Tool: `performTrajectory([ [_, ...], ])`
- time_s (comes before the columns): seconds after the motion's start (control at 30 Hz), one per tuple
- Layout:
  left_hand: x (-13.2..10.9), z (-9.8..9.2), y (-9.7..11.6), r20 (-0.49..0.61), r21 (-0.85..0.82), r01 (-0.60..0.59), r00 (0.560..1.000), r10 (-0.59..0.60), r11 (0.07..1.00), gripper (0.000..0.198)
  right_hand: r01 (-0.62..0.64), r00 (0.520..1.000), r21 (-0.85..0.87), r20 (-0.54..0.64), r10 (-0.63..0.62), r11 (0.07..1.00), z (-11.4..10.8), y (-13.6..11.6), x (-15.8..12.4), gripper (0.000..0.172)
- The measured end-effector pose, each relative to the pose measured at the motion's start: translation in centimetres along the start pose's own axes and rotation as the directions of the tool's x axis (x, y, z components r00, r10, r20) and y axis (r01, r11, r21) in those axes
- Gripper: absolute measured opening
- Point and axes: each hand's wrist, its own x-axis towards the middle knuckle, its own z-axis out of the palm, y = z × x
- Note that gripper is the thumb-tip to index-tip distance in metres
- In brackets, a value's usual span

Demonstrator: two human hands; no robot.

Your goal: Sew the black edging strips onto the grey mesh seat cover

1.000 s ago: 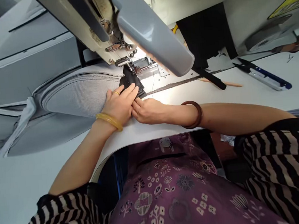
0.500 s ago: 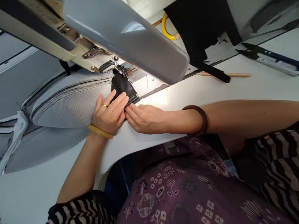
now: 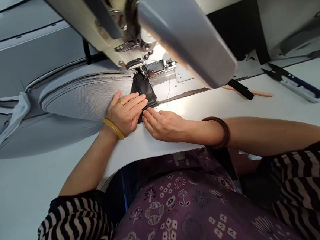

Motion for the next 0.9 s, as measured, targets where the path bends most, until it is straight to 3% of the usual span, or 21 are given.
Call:
performTrajectory([
  [0.27, 0.5, 0.4, 0.6, -0.109, 0.029, -0.059, 0.992, 0.062, 0.998, 0.035, 0.032, 0.997, -0.106, -0.060, -0.038, 0.994, 0.3, 0.4, -0.8, 0.037],
  [0.47, 0.6, 0.7, 0.6, -0.097, -0.019, -0.022, 0.995, 0.020, 1.000, 0.035, 0.005, 0.996, -0.110, -0.083, -0.014, 0.994, 0.4, 0.4, -0.8, 0.037],
  [0.6, 0.6, 0.3, 0.6, -0.107, 0.003, -0.059, 0.992, 0.059, 0.998, 0.035, -0.060, 0.998, -0.054, -0.022, 0.059, 0.997, 0.0, 0.7, -0.8, 0.038],
  [0.73, 0.5, -0.1, 0.6, -0.017, -0.028, -0.041, 0.999, 0.041, 0.999, 0.039, -0.139, 0.988, -0.009, 0.060, 0.140, 0.990, -0.1, 1.1, -0.6, 0.043],
  [0.9, 0.5, -0.2, 0.9, -0.020, -0.014, -0.004, 1.000, 0.004, 1.000, 0.041, -0.214, 0.966, 0.007, 0.149, 0.211, 0.977, -0.1, 1.7, 0.7, 0.050],
])
